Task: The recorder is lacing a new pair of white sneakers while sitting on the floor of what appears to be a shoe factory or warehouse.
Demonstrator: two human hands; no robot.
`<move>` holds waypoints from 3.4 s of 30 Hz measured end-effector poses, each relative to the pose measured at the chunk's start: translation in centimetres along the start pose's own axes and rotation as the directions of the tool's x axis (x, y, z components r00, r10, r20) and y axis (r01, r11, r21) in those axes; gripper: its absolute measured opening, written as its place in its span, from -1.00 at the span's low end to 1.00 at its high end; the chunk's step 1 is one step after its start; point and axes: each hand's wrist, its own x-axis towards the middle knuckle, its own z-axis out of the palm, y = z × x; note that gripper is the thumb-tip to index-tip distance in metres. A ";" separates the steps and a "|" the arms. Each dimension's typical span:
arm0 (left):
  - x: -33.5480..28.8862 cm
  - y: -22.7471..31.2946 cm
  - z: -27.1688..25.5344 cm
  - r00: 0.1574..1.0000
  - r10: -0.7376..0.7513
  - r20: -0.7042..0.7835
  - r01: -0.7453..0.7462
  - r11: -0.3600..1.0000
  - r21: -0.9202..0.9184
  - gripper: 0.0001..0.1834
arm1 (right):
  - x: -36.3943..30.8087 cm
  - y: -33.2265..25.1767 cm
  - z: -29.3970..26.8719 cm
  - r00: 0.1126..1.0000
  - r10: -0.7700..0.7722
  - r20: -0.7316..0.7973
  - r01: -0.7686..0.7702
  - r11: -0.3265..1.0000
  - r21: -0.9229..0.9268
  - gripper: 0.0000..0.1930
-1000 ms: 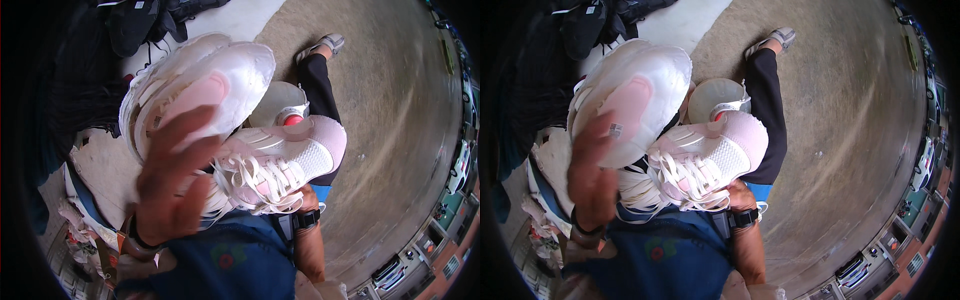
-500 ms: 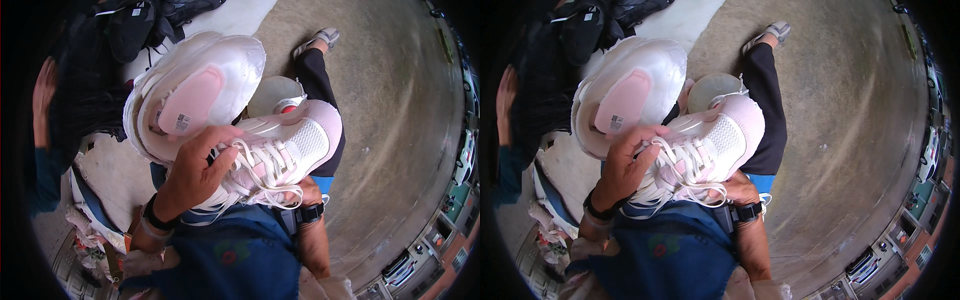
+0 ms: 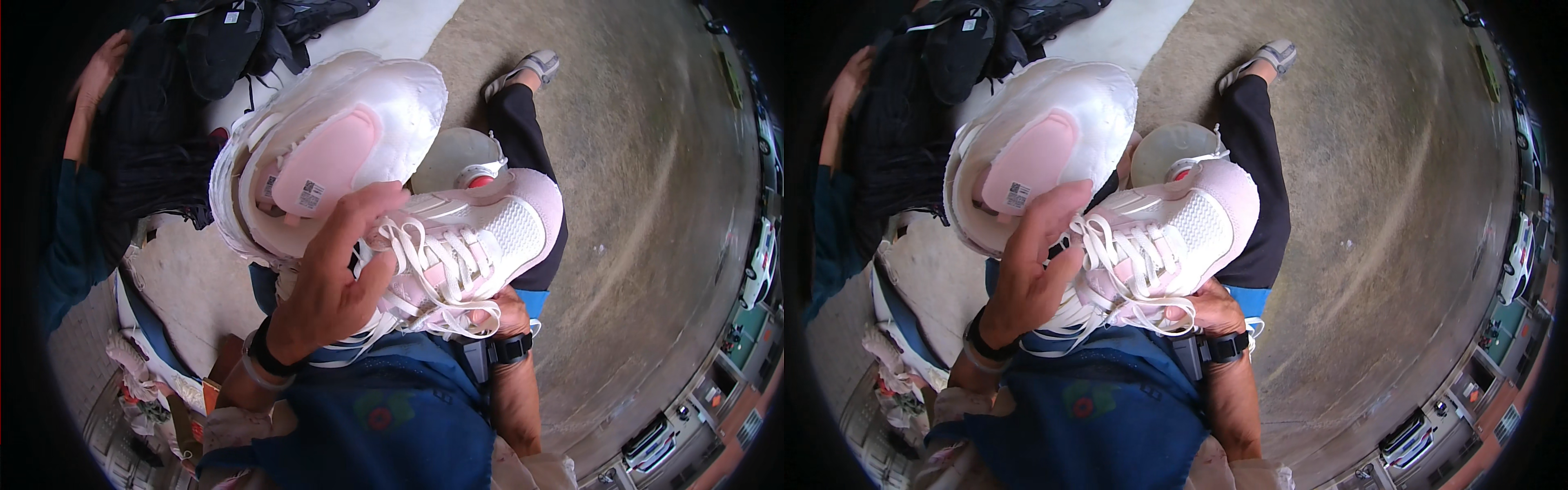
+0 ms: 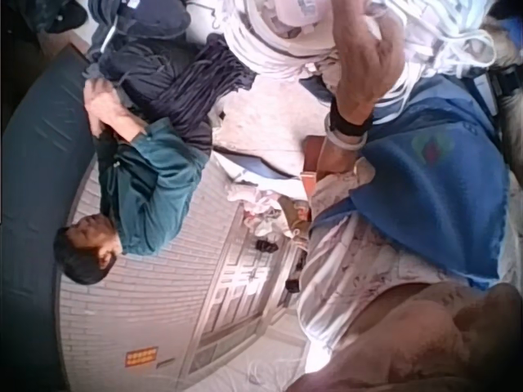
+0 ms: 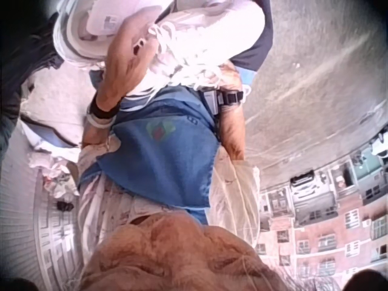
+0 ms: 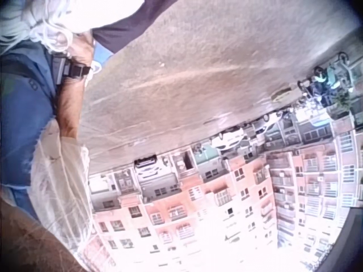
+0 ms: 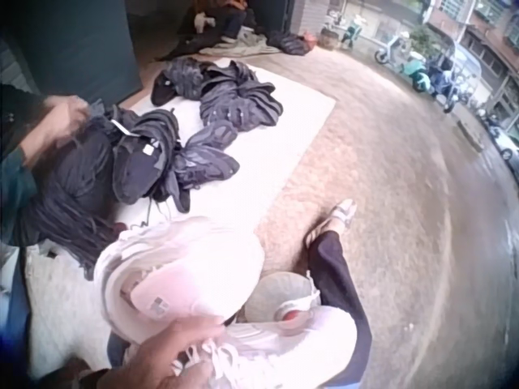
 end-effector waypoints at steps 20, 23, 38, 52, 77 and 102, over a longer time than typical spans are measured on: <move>-0.9 -2.1 2.0 0.998 -0.058 -0.014 0.059 0.997 0.051 -0.76 | 0.4 1.2 -0.6 0.976 -0.159 -0.148 0.183 0.970 0.160 -0.37; -0.9 -2.1 2.4 0.996 -0.077 -0.043 0.078 0.997 0.006 -0.78 | 0.6 1.0 -0.5 0.941 -0.207 -0.268 0.227 0.973 0.048 -0.25; 0.4 -0.7 0.9 0.996 0.078 0.038 -0.082 0.989 0.122 -0.71 | 0.3 -1.2 -0.2 0.970 -0.128 -0.204 0.146 0.986 0.074 -0.60; 0.5 -1.8 0.7 0.992 -0.108 -0.072 0.099 0.988 -0.119 -0.57 | 1.3 -3.0 0.6 0.992 -0.066 -0.104 0.064 0.998 -0.015 -0.55; -0.2 -1.9 1.3 0.945 -0.323 0.052 0.324 0.904 -0.279 -0.63 | 6.1 -5.2 -0.7 0.985 -0.093 0.146 0.053 0.966 0.254 -0.26; -1.2 -2.1 0.4 0.993 -0.107 0.053 0.119 0.911 -0.396 -0.83 | 5.6 -4.7 -0.4 0.990 -0.139 0.036 0.131 0.976 0.172 -0.29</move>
